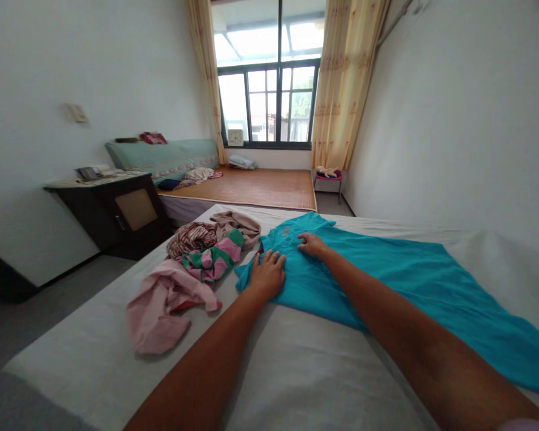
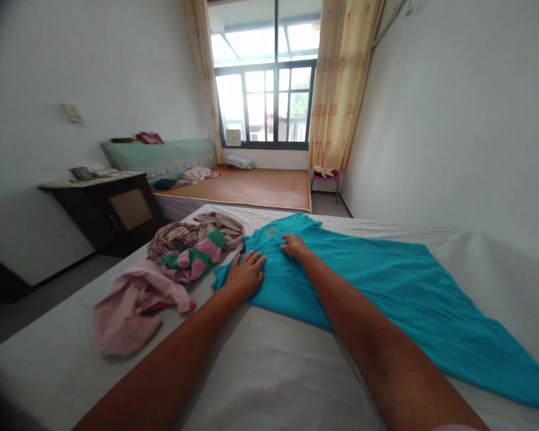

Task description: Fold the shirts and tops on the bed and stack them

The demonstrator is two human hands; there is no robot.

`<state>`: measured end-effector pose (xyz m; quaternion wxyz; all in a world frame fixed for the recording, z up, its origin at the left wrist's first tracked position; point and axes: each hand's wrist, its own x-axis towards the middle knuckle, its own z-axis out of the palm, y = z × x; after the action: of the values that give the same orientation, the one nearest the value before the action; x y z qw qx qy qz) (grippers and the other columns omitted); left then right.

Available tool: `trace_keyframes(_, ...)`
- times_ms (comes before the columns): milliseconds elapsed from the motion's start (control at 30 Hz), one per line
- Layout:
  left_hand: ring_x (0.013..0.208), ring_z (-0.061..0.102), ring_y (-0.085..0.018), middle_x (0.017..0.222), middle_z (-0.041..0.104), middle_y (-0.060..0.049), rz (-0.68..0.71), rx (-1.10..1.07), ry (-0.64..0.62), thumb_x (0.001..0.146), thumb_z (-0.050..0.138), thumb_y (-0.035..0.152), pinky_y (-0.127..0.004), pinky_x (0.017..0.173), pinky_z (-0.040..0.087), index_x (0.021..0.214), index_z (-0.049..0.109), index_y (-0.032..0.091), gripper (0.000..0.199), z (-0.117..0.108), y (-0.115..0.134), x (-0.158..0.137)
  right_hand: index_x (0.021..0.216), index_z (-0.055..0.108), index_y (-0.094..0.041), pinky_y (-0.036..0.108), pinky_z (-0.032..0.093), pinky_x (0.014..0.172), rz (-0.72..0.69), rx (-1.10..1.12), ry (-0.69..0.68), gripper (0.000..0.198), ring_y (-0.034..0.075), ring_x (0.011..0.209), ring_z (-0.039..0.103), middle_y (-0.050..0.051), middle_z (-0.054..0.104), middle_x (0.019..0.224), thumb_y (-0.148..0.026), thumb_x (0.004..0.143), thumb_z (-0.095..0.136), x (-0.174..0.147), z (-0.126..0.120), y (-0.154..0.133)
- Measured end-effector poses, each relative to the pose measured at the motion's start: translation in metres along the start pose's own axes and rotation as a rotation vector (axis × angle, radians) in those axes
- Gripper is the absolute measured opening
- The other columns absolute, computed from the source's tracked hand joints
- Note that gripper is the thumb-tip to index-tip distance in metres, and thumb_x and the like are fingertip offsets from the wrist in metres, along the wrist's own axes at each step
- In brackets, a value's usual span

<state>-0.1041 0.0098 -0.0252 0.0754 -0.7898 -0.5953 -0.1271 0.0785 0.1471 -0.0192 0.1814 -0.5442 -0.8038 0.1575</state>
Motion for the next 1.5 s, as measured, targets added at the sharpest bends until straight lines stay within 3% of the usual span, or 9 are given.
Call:
trace_keyframes(200,0.137,0.035,-0.026,0.143,0.050,-0.005,-0.002,-0.012,0.013,0.093,0.040,0.029,-0.054,0.113,0.022,0.134,0.051,0.028,0.043,0.001,0.001,0.001,0.086,0.071,-0.017,0.024,0.049,0.067,-0.073,0.051,-0.031,0.017,0.016,0.073,0.065,-0.001,0.071,0.075,-0.018,0.072,0.063,-0.009,-0.013,-0.003)
trace_keyframes(400,0.129,0.042,-0.027,0.136,0.054,-0.008,-0.034,-0.024,0.042,0.091,0.045,0.028,-0.049,0.107,0.030,0.122,0.059,0.025,0.035,-0.012,0.000,0.000,0.092,0.068,-0.024,0.030,0.045,0.088,-0.207,0.038,0.050,0.026,0.020,0.099,0.061,0.000,0.071,0.101,-0.015,0.068,0.064,-0.046,-0.038,-0.009)
trace_keyframes(567,0.113,0.050,-0.027,0.117,0.059,-0.010,-0.160,-0.019,0.055,0.086,0.054,0.031,-0.041,0.092,0.041,0.107,0.059,0.020,0.024,-0.018,-0.013,0.002,0.097,0.066,-0.022,0.035,0.038,0.094,-0.461,-0.117,0.133,0.028,0.022,0.104,0.059,0.005,0.070,0.104,-0.012,0.072,0.059,-0.093,-0.039,-0.009)
trace_keyframes(733,0.108,0.052,-0.026,0.112,0.058,-0.009,-0.200,-0.061,0.110,0.083,0.056,0.020,-0.038,0.085,0.043,0.106,0.055,0.019,0.023,-0.028,-0.018,0.001,0.088,0.066,-0.021,0.033,0.038,0.091,-0.546,-0.123,0.128,0.028,0.020,0.104,0.059,0.004,0.072,0.101,-0.004,0.075,0.048,-0.120,-0.035,0.003)
trace_keyframes(867,0.108,0.053,-0.024,0.104,0.062,-0.006,-0.134,-0.107,0.249,0.084,0.046,0.008,-0.037,0.089,0.041,0.090,0.061,0.022,0.022,-0.043,-0.018,0.001,0.071,0.064,-0.021,0.031,0.042,0.087,-0.463,-0.014,0.239,0.031,0.018,0.092,0.062,0.002,0.073,0.087,0.001,0.069,0.043,-0.119,-0.042,0.008)
trace_keyframes(967,0.109,0.053,-0.022,0.105,0.063,-0.006,-0.054,-0.157,0.308,0.086,0.045,0.009,-0.035,0.094,0.041,0.093,0.063,0.021,0.023,-0.046,-0.011,0.002,0.080,0.067,-0.022,0.030,0.045,0.086,-0.366,0.065,0.358,0.034,0.018,0.091,0.063,0.003,0.073,0.089,-0.001,0.073,0.040,-0.114,-0.045,0.000)
trace_keyframes(1100,0.108,0.055,-0.020,0.109,0.064,-0.005,0.125,-0.147,0.086,0.090,0.044,0.016,-0.032,0.096,0.041,0.104,0.064,0.024,0.026,-0.032,0.005,0.002,0.118,0.064,-0.022,0.034,0.041,0.100,-0.444,-0.044,0.151,0.039,0.018,0.115,0.057,0.005,0.067,0.122,-0.015,0.088,0.040,-0.113,-0.026,-0.019)
trace_keyframes(1200,0.109,0.055,-0.021,0.107,0.063,-0.005,0.116,-0.082,-0.032,0.090,0.046,0.017,-0.032,0.092,0.042,0.102,0.064,0.025,0.023,-0.023,0.007,0.001,0.140,0.048,-0.026,0.042,0.030,0.111,-0.446,-0.165,-0.013,0.046,0.021,0.134,0.042,0.004,0.049,0.145,-0.039,0.097,0.035,-0.118,-0.007,-0.021)
trace_keyframes(1500,0.100,0.054,-0.022,0.104,0.062,-0.007,0.012,-0.026,-0.014,0.088,0.047,0.018,-0.032,0.081,0.043,0.095,0.064,0.022,0.019,-0.020,-0.006,0.003,0.144,0.042,-0.026,0.044,0.026,0.114,-0.122,-0.254,0.008,0.054,0.022,0.141,0.032,0.004,0.041,0.150,-0.049,0.099,0.026,-0.119,-0.006,0.016)
